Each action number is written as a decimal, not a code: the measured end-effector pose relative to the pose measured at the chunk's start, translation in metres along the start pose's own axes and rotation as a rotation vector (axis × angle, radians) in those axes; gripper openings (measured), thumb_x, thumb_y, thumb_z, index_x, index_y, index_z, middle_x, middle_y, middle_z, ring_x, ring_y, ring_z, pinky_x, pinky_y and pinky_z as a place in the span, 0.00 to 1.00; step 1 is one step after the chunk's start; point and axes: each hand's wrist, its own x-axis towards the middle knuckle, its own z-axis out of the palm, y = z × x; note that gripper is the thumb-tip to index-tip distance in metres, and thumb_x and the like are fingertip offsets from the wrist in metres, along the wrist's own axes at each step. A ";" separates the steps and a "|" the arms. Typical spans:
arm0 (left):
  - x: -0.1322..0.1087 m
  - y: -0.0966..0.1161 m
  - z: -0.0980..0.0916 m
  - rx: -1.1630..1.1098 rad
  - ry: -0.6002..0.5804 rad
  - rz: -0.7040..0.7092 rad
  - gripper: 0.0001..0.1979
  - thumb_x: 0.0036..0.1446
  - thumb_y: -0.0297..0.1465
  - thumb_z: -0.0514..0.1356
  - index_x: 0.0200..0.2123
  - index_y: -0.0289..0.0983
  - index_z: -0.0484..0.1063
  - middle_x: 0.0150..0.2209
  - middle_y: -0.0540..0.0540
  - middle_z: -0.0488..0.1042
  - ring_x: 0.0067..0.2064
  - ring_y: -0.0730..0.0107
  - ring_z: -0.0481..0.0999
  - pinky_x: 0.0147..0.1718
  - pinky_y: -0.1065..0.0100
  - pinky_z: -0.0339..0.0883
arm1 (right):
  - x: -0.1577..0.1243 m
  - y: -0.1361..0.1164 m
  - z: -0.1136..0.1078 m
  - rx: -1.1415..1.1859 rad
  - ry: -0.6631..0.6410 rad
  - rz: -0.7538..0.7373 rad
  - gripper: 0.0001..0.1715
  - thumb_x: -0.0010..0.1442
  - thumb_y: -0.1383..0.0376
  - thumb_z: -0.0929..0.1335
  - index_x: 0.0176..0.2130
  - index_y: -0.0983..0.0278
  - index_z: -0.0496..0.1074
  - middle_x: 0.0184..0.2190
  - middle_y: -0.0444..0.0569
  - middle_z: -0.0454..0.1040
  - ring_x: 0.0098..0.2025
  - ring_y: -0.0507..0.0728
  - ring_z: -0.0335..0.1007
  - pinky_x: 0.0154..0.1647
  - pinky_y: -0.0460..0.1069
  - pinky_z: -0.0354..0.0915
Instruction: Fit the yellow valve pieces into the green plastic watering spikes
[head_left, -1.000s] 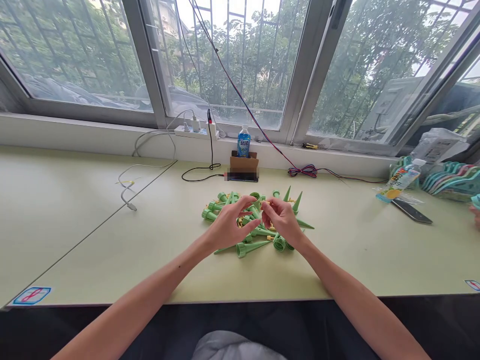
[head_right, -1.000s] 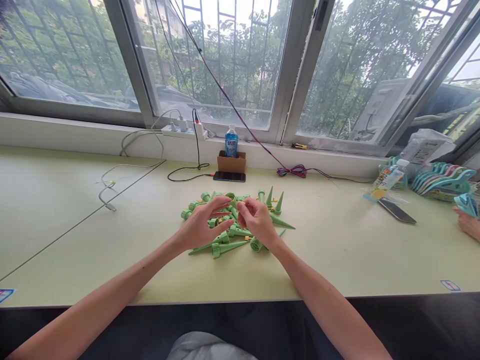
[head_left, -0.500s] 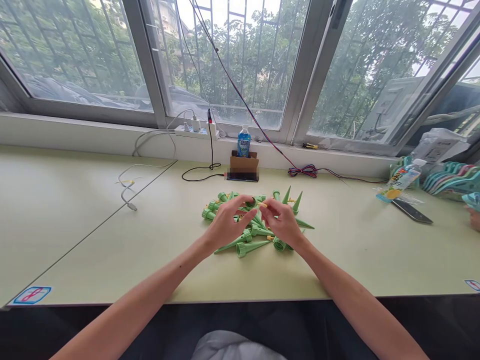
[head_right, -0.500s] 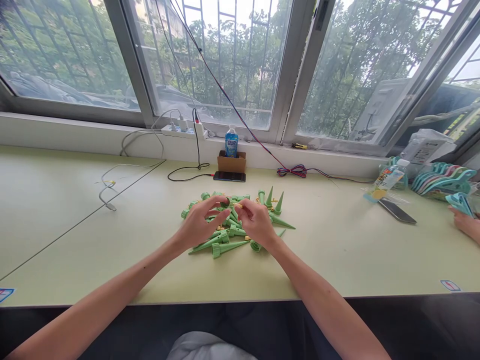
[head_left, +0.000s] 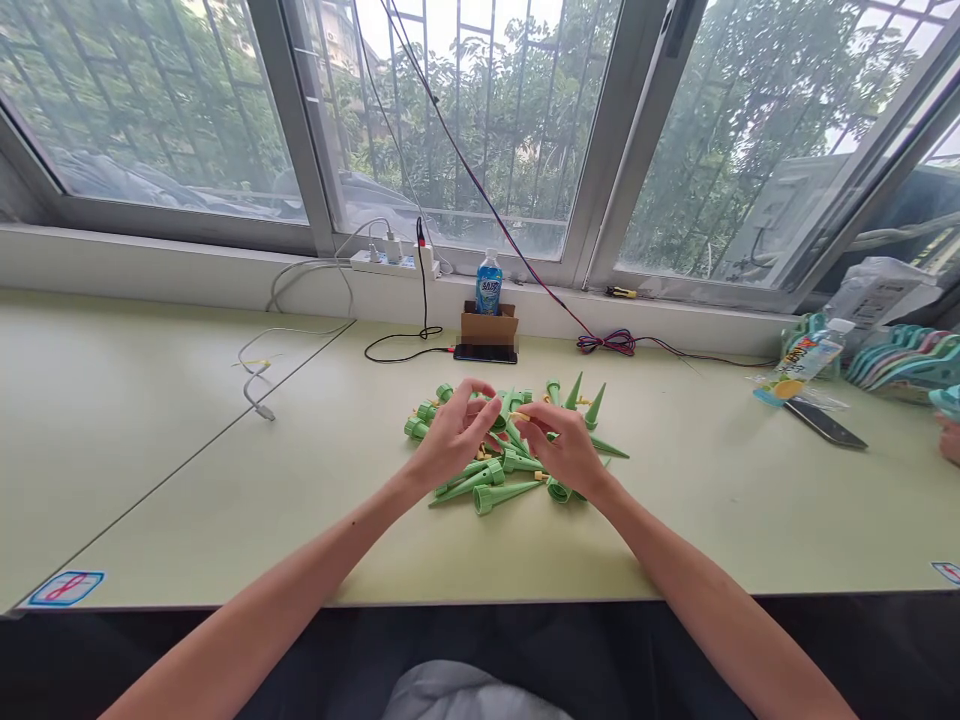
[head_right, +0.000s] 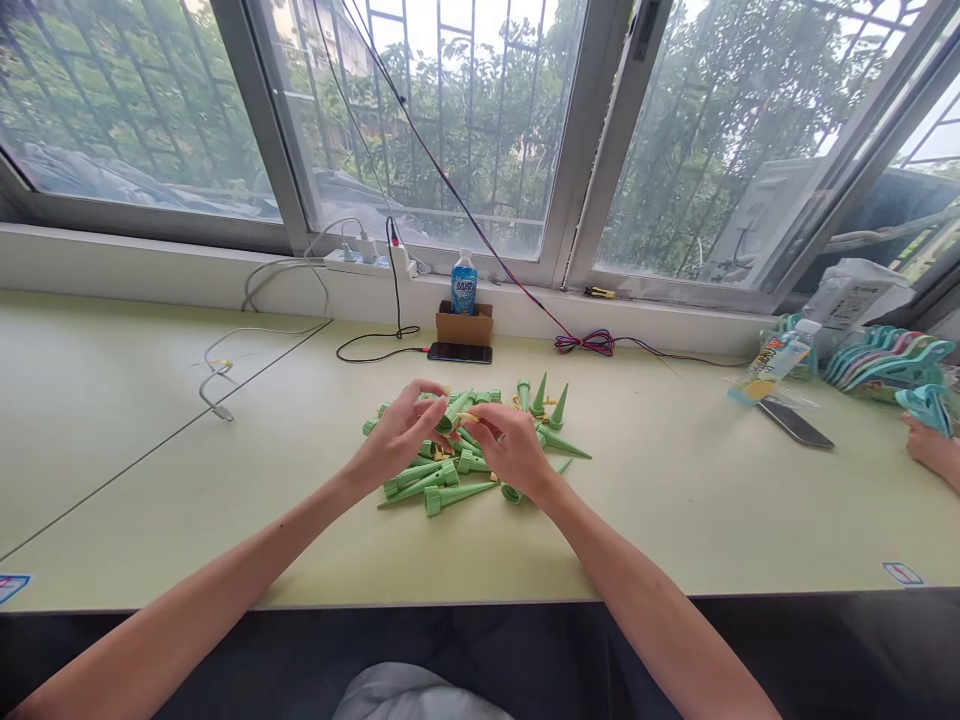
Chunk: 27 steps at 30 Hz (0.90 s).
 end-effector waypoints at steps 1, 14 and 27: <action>0.000 0.001 0.000 -0.026 -0.007 -0.013 0.19 0.62 0.49 0.54 0.45 0.39 0.59 0.32 0.50 0.74 0.31 0.66 0.80 0.29 0.67 0.74 | 0.000 0.000 0.000 0.001 0.002 0.001 0.14 0.66 0.58 0.65 0.36 0.64 0.73 0.25 0.45 0.69 0.22 0.49 0.62 0.22 0.44 0.60; -0.001 0.007 -0.003 -0.076 -0.039 -0.052 0.19 0.62 0.48 0.56 0.45 0.39 0.60 0.32 0.50 0.73 0.28 0.69 0.78 0.31 0.64 0.75 | 0.000 -0.001 -0.001 0.065 -0.028 0.064 0.15 0.65 0.56 0.65 0.37 0.64 0.74 0.24 0.44 0.68 0.21 0.49 0.62 0.22 0.44 0.61; -0.003 -0.001 -0.002 0.267 -0.008 0.126 0.14 0.65 0.42 0.53 0.49 0.41 0.60 0.34 0.49 0.72 0.31 0.71 0.76 0.32 0.68 0.73 | 0.001 0.002 -0.002 0.081 -0.040 0.091 0.15 0.65 0.56 0.65 0.36 0.64 0.72 0.21 0.42 0.67 0.20 0.49 0.62 0.22 0.45 0.61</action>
